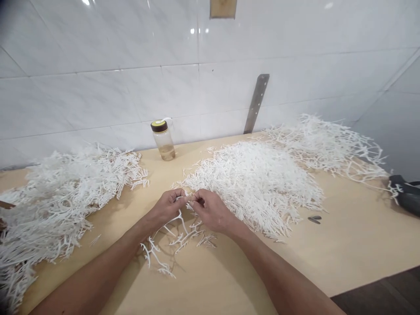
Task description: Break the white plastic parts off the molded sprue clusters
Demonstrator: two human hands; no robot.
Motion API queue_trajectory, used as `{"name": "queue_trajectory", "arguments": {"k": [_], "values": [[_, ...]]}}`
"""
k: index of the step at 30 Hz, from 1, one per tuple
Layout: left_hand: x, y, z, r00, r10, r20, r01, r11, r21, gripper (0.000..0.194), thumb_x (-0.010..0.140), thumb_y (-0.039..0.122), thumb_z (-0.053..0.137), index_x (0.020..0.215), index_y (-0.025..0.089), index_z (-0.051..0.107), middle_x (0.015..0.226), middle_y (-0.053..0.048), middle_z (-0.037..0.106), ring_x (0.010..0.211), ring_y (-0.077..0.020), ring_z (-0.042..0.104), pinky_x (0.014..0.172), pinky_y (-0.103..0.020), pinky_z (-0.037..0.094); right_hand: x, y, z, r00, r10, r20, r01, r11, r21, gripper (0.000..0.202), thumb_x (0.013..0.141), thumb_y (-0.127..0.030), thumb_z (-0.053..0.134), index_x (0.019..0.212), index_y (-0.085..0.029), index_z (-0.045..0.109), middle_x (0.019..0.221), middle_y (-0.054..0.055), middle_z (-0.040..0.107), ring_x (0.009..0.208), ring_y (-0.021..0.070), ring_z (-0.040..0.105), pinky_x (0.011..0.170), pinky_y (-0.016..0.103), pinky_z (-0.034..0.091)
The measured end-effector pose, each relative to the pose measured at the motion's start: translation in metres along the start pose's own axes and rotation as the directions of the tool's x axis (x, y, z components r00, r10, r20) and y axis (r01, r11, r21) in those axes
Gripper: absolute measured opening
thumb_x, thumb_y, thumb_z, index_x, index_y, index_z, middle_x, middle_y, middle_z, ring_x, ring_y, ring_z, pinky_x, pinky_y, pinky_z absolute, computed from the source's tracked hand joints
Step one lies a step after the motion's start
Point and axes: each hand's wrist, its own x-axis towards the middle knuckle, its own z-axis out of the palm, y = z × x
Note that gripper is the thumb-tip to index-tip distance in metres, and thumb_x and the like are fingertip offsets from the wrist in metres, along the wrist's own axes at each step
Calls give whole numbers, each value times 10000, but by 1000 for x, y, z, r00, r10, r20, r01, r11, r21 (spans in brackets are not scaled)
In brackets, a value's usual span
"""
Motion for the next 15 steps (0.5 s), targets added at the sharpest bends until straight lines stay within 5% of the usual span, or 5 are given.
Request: {"name": "queue_trajectory", "arguments": {"k": [5,11,15], "values": [[4,-3,-8,997,37,-64,-36,999,27,368,781,492,666,677,162,541,607,38,457,585,-96,387,548,-218,324,-6,-11,-7,993,-32,110,23,996,83,193,912,-360,544,804,-200,553,684,-27,513,585,105,431,548,249,357],[0,1,-16,994,-95,47,100,989,-107,445,778,570,675,670,177,496,515,79,335,442,-54,231,443,-216,179,1,0,-15,961,25,-276,-24,1000,8,209,864,-406,588,824,-201,582,742,29,619,671,164,560,595,289,443],[-1,4,-15,993,-105,45,109,989,-100,465,783,584,667,658,177,482,507,78,345,438,-49,217,445,-221,166,3,7,-13,933,-19,-358,-47,984,-173,163,867,-347,558,886,-199,625,777,44,644,656,170,567,622,313,460]]}}
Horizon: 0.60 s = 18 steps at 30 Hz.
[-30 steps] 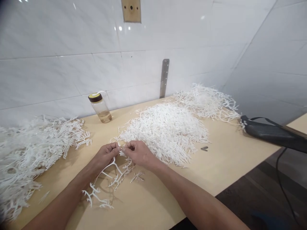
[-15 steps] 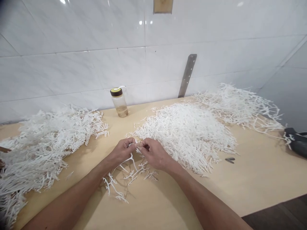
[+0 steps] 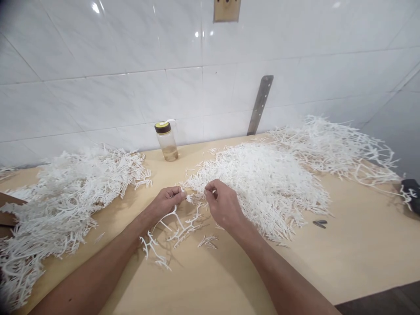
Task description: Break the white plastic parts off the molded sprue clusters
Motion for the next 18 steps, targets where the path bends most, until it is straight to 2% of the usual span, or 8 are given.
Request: {"name": "queue_trajectory", "arguments": {"k": [2,4,7,9,14,18], "values": [[1,0,0,1000,8,14,-8,1000,9,470,790,587,659,655,177,475,516,78,336,446,-51,217,451,-224,167,-2,-3,2,1000,-28,7,28,999,-32,199,878,-348,539,943,-196,651,798,53,644,631,166,557,602,315,461],[2,-2,0,999,33,32,-34,999,24,477,794,587,655,646,175,467,529,75,321,462,-54,223,458,-225,166,-4,-7,4,998,-26,65,25,1000,15,258,884,-372,537,1012,-190,667,806,56,646,629,166,563,591,314,470],[4,-4,-1,998,54,39,-56,997,48,484,792,591,655,640,173,463,532,74,303,471,-56,223,459,-227,159,-7,-13,8,978,31,208,-57,991,122,319,888,-402,535,1065,-181,681,731,37,630,593,158,558,562,305,478],[4,-4,0,999,45,27,-46,997,54,482,782,592,663,642,173,470,523,75,308,466,-57,228,457,-226,157,-8,-15,11,963,55,264,-101,981,166,326,878,-403,546,1062,-177,693,689,22,614,561,146,542,538,295,475],[2,-2,6,1000,16,-24,-15,999,33,482,749,604,680,645,168,501,533,69,338,479,-62,256,468,-223,193,-8,-11,18,957,56,285,-119,971,209,274,856,-395,573,978,-186,699,680,9,608,520,121,500,489,268,454],[1,-3,13,992,69,-104,-62,996,71,482,743,609,673,649,160,527,566,55,379,531,-76,294,503,-222,244,-7,-8,20,956,86,280,-141,973,181,247,847,-422,588,837,-187,663,668,-4,581,493,107,472,468,260,432]]}}
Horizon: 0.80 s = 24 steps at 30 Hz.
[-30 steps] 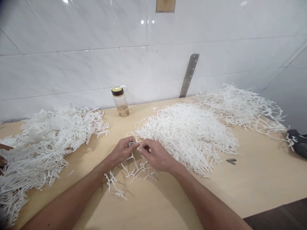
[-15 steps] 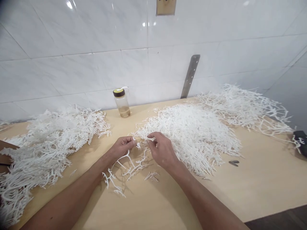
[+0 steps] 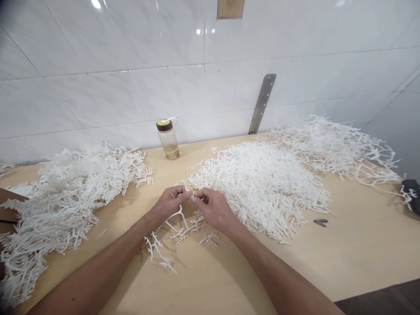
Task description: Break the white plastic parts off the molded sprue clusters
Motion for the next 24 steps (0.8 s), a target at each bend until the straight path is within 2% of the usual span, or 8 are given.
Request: {"name": "queue_trajectory", "arguments": {"k": [3,8,10,19,24], "values": [[-1,0,4,999,25,-29,-25,1000,-6,494,732,624,674,646,164,516,558,60,373,525,-75,294,496,-221,237,0,1,0,1000,-1,10,0,1000,19,257,844,-435,598,763,-191,612,659,-17,553,478,96,458,460,252,425],[-2,4,3,995,-94,29,98,976,-197,507,683,621,726,660,185,469,514,89,330,432,-49,236,436,-220,171,-1,0,-5,994,27,109,-44,986,163,281,857,-454,603,767,-190,562,587,-51,485,431,83,449,421,229,404],[-2,6,2,994,-105,37,110,967,-230,514,671,615,742,658,185,461,501,94,321,417,-42,220,427,-221,154,-1,1,-6,991,30,132,-57,977,206,285,861,-459,604,785,-187,564,588,-54,485,431,79,453,422,223,410],[1,0,-3,996,-61,61,73,975,-211,487,699,593,739,684,158,520,544,63,410,456,-49,290,457,-221,198,0,4,0,997,49,56,-58,982,179,292,862,-468,590,762,-203,522,547,-71,470,396,83,457,394,223,420],[0,-2,-3,994,-82,75,98,966,-240,464,691,568,759,729,155,552,553,71,389,458,-45,272,454,-220,178,1,4,0,998,58,25,-62,973,221,242,846,-426,619,802,-199,545,577,-70,496,392,80,466,390,227,428]]}}
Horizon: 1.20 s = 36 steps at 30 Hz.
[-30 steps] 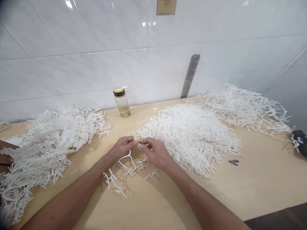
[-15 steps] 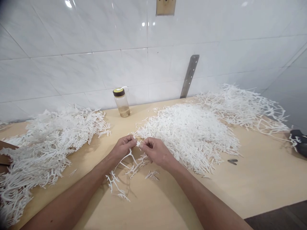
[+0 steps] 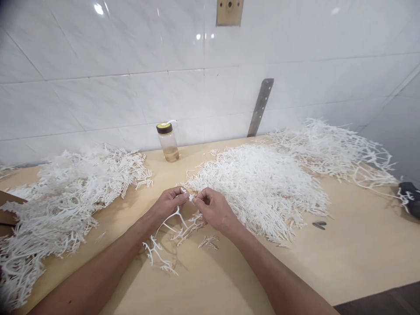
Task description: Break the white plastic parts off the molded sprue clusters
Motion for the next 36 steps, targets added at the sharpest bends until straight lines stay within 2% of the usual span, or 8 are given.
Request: {"name": "queue_trajectory", "arguments": {"k": [4,8,18,25,28,32,34,36], "values": [[0,-3,1,998,-36,42,36,999,16,468,704,590,741,750,159,563,497,85,363,416,-45,249,437,-223,154,0,-2,-1,997,30,64,-37,993,116,270,836,-415,641,960,-179,600,633,-61,525,412,77,478,392,228,438],[0,-4,2,999,-23,47,21,999,39,467,710,590,733,749,153,572,509,84,358,430,-47,260,441,-217,183,1,-1,-3,995,34,98,-46,991,123,279,841,-436,641,900,-163,625,546,-72,476,405,78,453,384,216,413],[-6,6,12,996,-44,-74,49,996,68,463,658,572,761,686,158,555,529,78,392,452,-49,266,452,-212,202,0,0,-2,1000,-5,31,6,999,-39,260,820,-429,645,879,-176,631,689,-29,564,446,79,464,406,234,442],[-7,3,17,989,-8,-148,14,999,39,444,666,566,750,681,172,545,520,69,422,462,-65,324,454,-210,238,-1,-2,6,981,-167,-96,138,957,-257,176,828,-357,631,827,-185,666,759,32,675,668,161,598,590,278,483],[-5,-1,16,989,34,-146,-25,998,66,423,679,548,742,673,174,545,517,69,416,467,-68,316,460,-215,244,-1,-2,4,992,-104,-77,89,980,-177,191,837,-380,626,826,-190,640,701,4,627,574,137,564,530,269,475],[-4,-3,16,989,61,-133,-49,994,94,418,684,550,736,671,169,566,530,64,425,489,-74,320,484,-222,258,0,0,0,1000,11,25,-10,999,-31,255,852,-452,606,825,-198,601,618,-51,511,419,95,458,407,253,438],[-5,-2,17,990,52,-134,-40,995,95,435,676,567,737,669,163,576,542,59,441,493,-74,324,488,-226,259,1,1,1,999,7,34,-5,999,-43,238,855,-431,603,822,-196,606,634,-46,525,428,93,461,414,252,436],[-5,-2,17,988,26,-150,-12,996,94,446,676,576,734,653,164,565,521,65,411,478,-72,312,480,-228,245,1,2,3,999,-50,-10,49,991,-126,177,845,-363,611,814,-190,624,679,-19,586,505,111,514,479,259,455]]}}
